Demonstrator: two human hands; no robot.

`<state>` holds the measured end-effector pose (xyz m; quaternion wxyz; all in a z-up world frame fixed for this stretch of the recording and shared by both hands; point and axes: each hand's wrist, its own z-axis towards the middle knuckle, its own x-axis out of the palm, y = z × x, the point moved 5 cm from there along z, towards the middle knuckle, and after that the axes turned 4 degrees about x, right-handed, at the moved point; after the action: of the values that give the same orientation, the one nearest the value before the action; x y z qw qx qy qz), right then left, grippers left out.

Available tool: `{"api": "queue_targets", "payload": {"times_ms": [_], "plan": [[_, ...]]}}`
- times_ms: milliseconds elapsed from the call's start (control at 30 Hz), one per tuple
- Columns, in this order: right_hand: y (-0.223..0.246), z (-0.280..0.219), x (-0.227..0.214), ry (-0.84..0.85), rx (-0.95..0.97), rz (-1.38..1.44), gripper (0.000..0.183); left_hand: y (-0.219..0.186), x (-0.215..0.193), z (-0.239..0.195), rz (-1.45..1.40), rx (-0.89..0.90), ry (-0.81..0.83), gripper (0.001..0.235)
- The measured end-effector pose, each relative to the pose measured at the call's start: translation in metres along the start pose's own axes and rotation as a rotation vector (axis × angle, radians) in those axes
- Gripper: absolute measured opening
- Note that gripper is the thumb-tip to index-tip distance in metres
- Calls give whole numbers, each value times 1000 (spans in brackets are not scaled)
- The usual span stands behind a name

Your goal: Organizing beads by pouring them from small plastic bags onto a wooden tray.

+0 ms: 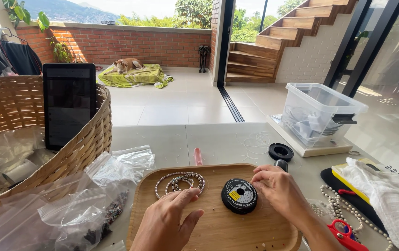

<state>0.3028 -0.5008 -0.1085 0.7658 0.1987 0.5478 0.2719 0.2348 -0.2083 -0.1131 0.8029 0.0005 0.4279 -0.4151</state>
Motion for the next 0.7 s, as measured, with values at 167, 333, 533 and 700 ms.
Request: {"api": "queue_targets", "payload": {"times_ms": [167, 333, 533, 700], "plan": [[15, -9, -25, -45, 196, 277, 8, 1, -1, 0, -2, -40, 27, 45], [51, -28, -35, 229, -40, 1061, 9, -6, -4, 2, -83, -168, 29, 43], [72, -43, -32, 391, -155, 1329, 10, -59, 10, 33, -474, -219, 256, 72], [45, -28, -54, 245, -186, 1364, 19, -66, 14, 78, -433, -72, 97, 12]]}}
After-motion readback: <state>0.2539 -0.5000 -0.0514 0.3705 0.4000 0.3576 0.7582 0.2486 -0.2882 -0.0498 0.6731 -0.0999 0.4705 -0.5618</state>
